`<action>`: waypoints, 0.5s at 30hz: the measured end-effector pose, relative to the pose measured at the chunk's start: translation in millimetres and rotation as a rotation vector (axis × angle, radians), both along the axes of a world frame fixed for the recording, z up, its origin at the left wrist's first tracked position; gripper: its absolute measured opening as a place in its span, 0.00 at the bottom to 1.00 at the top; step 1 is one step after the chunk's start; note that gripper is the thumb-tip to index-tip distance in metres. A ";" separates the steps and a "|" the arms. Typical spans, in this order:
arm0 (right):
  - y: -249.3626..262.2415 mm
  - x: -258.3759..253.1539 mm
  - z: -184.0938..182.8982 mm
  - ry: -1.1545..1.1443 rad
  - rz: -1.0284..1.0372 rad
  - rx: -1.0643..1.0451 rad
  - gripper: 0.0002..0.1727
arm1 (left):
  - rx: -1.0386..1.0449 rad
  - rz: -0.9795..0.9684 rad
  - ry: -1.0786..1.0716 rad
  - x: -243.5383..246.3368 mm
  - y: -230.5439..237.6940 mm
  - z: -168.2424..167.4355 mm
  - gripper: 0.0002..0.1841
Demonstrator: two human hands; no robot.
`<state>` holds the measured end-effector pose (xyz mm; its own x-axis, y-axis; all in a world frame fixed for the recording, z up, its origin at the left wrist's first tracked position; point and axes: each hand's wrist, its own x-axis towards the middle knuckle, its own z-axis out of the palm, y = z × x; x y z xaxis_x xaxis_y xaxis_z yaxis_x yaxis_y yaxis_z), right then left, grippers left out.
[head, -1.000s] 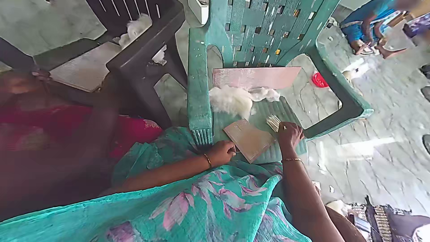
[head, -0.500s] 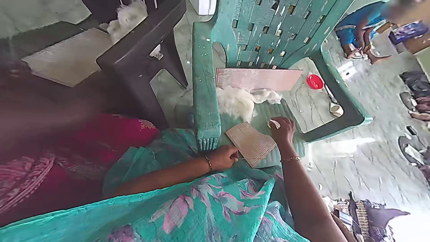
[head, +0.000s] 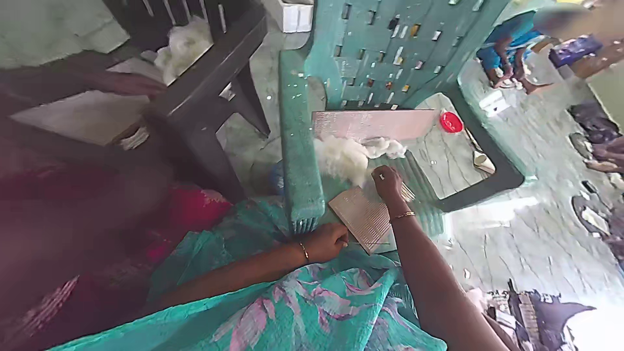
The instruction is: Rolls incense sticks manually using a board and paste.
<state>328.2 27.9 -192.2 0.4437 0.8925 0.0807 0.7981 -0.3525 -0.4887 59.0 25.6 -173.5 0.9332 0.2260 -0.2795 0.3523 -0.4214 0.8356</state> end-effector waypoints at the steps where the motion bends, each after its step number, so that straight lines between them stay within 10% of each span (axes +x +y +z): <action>1: -6.8 -0.9 2.7 0.029 -0.028 0.051 0.14 | 0.006 0.006 0.009 0.7 -0.8 -0.1 0.16; 10: -58.1 -23.5 29.5 1.015 -0.414 0.747 0.04 | 0.086 0.104 0.121 4.2 -7.9 1.8 0.17; 15: -78.7 -30.5 25.0 1.138 -0.387 0.897 0.09 | 0.072 0.209 0.136 5.5 -10.4 -6.9 0.17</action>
<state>297.7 -50.7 -167.2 0.8342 0.5511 -0.0185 -0.2175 0.2980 -0.9294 64.5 15.1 -180.3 0.8187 0.4341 -0.3758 0.5455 -0.3841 0.7449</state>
